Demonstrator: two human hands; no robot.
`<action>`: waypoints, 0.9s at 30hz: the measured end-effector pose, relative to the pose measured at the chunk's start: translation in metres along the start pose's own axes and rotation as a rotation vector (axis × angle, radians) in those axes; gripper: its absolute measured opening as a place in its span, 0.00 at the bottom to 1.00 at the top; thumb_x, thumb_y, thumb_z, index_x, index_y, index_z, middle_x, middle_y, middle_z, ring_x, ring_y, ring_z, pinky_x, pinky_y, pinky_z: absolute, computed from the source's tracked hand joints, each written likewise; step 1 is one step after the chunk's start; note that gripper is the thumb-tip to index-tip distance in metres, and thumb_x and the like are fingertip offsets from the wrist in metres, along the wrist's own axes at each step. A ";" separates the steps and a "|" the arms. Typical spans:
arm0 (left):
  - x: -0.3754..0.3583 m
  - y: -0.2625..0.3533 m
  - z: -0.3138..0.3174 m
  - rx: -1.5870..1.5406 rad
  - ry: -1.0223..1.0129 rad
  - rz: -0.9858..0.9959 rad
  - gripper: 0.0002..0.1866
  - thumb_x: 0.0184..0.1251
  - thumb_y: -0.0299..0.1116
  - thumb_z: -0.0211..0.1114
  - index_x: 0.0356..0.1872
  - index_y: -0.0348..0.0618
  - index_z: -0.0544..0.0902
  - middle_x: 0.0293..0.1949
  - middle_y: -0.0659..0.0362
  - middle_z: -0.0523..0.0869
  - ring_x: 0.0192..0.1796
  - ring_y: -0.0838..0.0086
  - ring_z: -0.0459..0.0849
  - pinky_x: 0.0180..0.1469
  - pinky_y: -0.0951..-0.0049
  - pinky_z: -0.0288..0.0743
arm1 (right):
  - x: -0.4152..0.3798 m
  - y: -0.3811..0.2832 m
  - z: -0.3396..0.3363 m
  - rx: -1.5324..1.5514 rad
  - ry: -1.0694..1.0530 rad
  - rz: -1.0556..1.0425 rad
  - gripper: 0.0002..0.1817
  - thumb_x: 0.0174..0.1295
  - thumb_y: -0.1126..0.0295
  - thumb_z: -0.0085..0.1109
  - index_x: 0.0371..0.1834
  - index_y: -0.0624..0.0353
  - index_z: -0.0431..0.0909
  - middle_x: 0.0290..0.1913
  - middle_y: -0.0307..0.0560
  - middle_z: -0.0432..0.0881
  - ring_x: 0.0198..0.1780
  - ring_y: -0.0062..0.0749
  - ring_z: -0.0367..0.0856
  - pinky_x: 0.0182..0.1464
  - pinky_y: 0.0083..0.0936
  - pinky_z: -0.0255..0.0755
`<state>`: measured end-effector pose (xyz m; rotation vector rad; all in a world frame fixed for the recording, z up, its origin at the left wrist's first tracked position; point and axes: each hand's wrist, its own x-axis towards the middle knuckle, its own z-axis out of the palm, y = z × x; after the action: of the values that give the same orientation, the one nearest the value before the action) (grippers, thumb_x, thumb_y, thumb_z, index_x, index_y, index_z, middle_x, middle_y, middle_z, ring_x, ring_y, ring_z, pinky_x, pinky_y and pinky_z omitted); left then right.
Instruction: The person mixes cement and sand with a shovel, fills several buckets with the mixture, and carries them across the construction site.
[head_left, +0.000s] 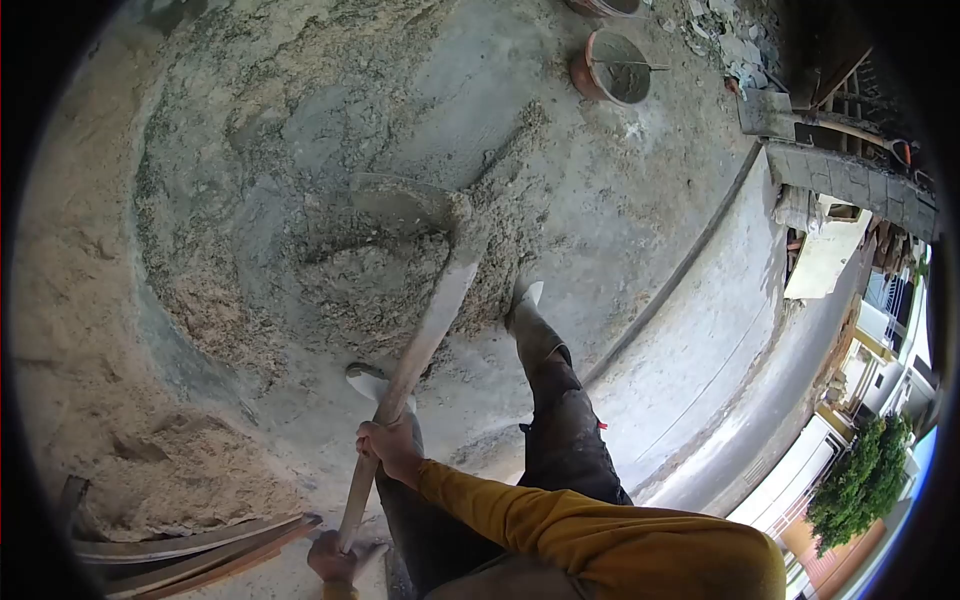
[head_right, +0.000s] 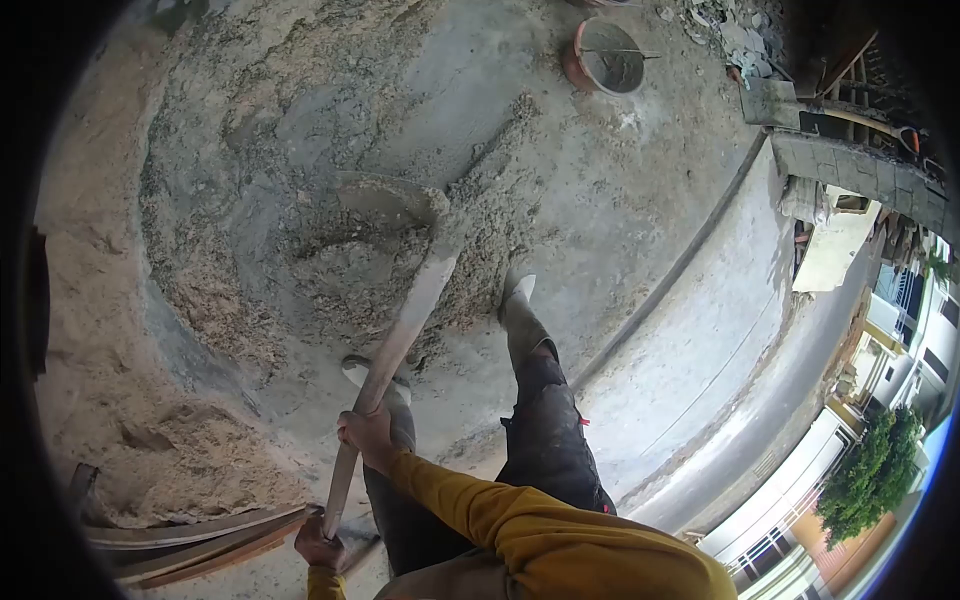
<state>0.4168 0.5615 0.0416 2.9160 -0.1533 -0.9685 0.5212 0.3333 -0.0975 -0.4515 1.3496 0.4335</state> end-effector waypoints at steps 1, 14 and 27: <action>0.017 0.007 0.007 0.012 0.027 0.051 0.07 0.38 0.28 0.66 0.21 0.51 0.78 0.22 0.57 0.78 0.24 0.56 0.79 0.27 0.57 0.72 | 0.005 -0.020 -0.008 0.024 0.016 -0.033 0.05 0.51 0.82 0.56 0.20 0.65 0.72 0.18 0.48 0.76 0.18 0.33 0.78 0.21 0.29 0.75; 0.350 0.335 0.048 -0.082 -0.087 0.661 0.14 0.44 0.25 0.68 0.35 0.45 0.79 0.34 0.55 0.84 0.37 0.58 0.84 0.38 0.59 0.77 | 0.213 -0.375 -0.222 0.195 0.330 -0.312 0.02 0.56 0.77 0.48 0.29 0.63 0.66 0.20 0.48 0.71 0.21 0.40 0.72 0.28 0.37 0.75; 0.293 -0.016 -0.094 0.094 -0.097 0.595 0.12 0.43 0.24 0.66 0.32 0.45 0.78 0.31 0.56 0.83 0.35 0.58 0.84 0.36 0.58 0.75 | 0.208 -0.089 0.050 0.194 0.271 -0.068 0.03 0.51 0.82 0.47 0.28 0.65 0.66 0.22 0.51 0.72 0.21 0.43 0.75 0.27 0.38 0.74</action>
<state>0.7077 0.5469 -0.0581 2.6231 -1.0215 -0.9993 0.6455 0.2938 -0.2896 -0.4039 1.6164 0.1857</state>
